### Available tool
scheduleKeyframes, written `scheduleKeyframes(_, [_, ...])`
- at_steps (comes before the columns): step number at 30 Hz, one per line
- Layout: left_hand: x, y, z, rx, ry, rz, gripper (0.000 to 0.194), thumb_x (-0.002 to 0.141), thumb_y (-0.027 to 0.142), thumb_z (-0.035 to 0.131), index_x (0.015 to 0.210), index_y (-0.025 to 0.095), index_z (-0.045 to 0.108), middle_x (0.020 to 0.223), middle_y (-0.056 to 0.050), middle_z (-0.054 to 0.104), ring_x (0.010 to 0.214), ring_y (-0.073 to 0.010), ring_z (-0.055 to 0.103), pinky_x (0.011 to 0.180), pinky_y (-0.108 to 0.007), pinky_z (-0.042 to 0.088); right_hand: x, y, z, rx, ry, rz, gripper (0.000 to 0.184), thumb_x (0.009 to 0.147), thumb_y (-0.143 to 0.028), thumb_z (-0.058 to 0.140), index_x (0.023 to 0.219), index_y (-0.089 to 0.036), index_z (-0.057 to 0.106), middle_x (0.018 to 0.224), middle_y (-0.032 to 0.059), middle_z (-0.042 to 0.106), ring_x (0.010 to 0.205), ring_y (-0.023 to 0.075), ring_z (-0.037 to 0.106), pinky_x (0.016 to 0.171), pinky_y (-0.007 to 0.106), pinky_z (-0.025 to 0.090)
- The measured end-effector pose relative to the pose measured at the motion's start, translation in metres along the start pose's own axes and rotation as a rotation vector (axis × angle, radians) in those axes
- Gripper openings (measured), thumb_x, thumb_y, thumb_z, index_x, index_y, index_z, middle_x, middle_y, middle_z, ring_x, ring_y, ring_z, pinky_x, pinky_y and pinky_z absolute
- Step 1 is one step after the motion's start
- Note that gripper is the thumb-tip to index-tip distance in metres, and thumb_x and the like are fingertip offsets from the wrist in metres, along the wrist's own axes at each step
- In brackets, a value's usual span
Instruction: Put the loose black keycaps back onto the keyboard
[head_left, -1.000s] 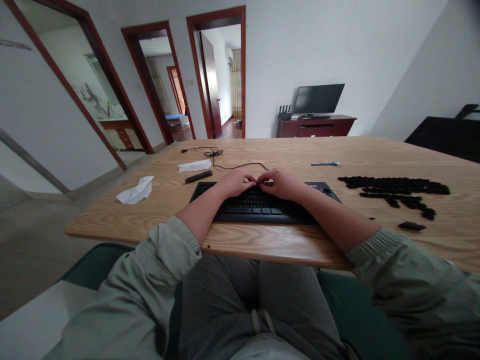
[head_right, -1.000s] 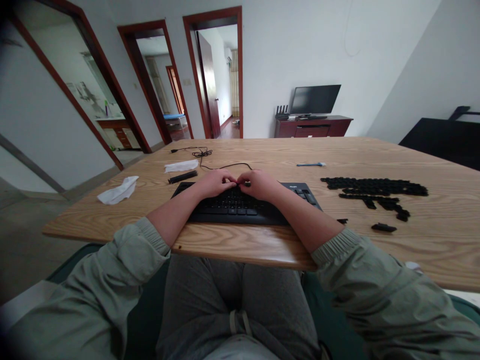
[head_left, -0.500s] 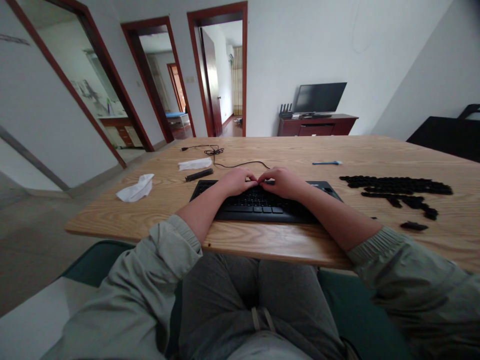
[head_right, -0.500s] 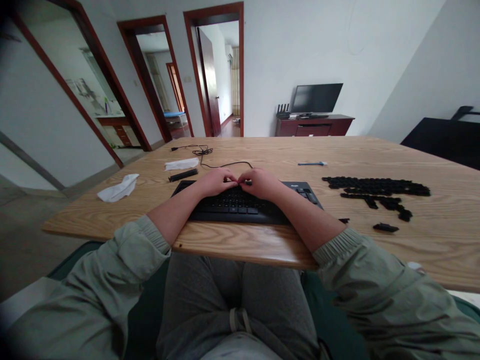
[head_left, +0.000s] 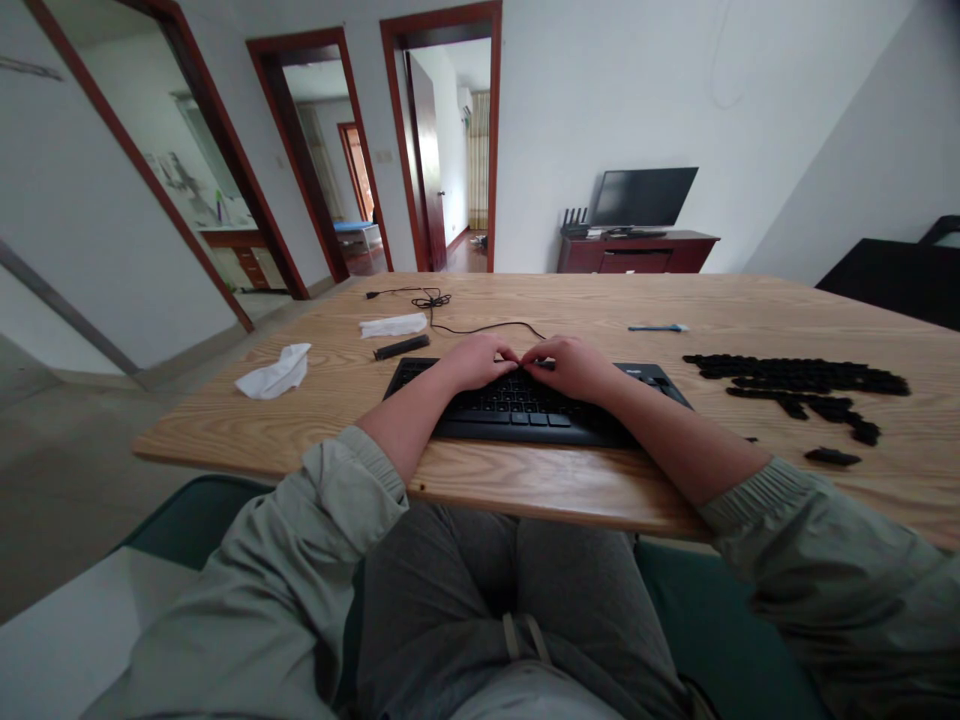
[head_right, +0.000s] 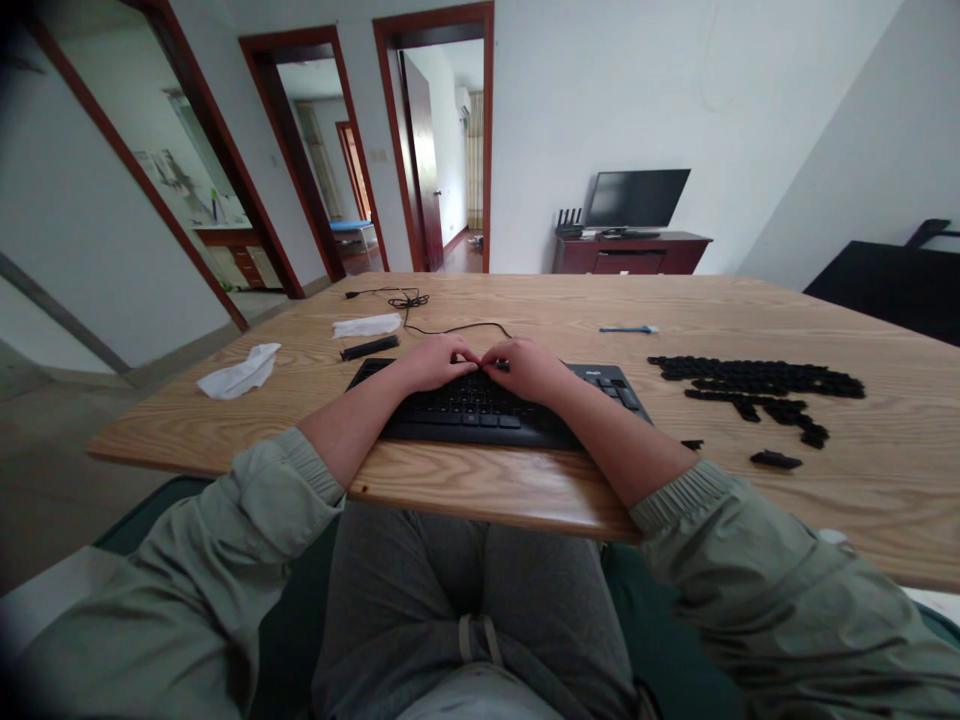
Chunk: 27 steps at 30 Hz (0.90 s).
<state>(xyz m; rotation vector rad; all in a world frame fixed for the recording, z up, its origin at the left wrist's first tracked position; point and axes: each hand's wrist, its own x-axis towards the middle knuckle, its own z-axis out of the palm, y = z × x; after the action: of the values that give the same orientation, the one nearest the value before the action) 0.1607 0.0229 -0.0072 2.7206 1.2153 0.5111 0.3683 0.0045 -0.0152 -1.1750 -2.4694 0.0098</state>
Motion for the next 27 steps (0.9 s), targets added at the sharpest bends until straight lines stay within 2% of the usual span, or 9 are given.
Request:
scheduleKeyframes(9, [-0.002,0.002,-0.006,0.037,-0.028,0.038,0.029,0.092,0.027,0.057,0.112,0.023,0.077,0.110,-0.005,0.076,0.101,-0.0194,0.067,0.093,-0.028,0.049,-0.002,0.004,0.000,-0.003,-0.014,-0.153,0.030,0.085,-0.019,0.056,0.105,-0.014,0.078,0.106,0.0105,0.076,0.095,0.0235,0.069,0.092,0.033,0.049])
scheduleKeyframes(14, [-0.008,0.004,-0.011,0.077,-0.076,0.102,0.039,0.087,0.015,0.054,0.119,0.026,0.074,0.116,-0.003,0.075,0.106,-0.0177,0.067,0.097,-0.027,0.047,-0.006,0.005,0.001,0.013,0.003,-0.145,0.036,0.080,-0.016,0.057,0.110,-0.014,0.078,0.111,0.0107,0.076,0.100,0.0242,0.070,0.097,0.035,0.049])
scheduleKeyframes(18, [-0.009,0.008,-0.012,0.141,-0.082,0.061,0.039,0.082,0.015,0.057,0.114,0.029,0.076,0.114,-0.002,0.075,0.108,-0.0194,0.066,0.098,-0.028,0.048,-0.006,0.005,0.002,0.014,-0.003,-0.129,0.035,0.080,-0.015,0.057,0.107,-0.019,0.079,0.110,0.0080,0.076,0.100,0.0231,0.070,0.099,0.034,0.048])
scheduleKeyframes(22, [-0.009,0.020,-0.012,0.208,-0.105,-0.005,0.033,0.082,0.017,0.058,0.107,0.027,0.078,0.112,-0.005,0.076,0.110,-0.0215,0.066,0.099,-0.030,0.047,-0.006,0.003,0.005,0.006,0.007,-0.135,0.034,0.081,-0.014,0.056,0.105,-0.019,0.079,0.110,0.0080,0.076,0.101,0.0236,0.069,0.099,0.035,0.048])
scheduleKeyframes(27, [-0.011,0.027,-0.010,0.207,-0.088,-0.015,0.033,0.081,0.016,0.059,0.106,0.027,0.078,0.111,-0.006,0.076,0.109,-0.0228,0.066,0.098,-0.030,0.048,-0.008,0.000,0.008,-0.009,-0.006,-0.130,0.035,0.082,-0.013,0.053,0.105,-0.018,0.079,0.115,0.0087,0.074,0.104,0.0234,0.068,0.100,0.035,0.048])
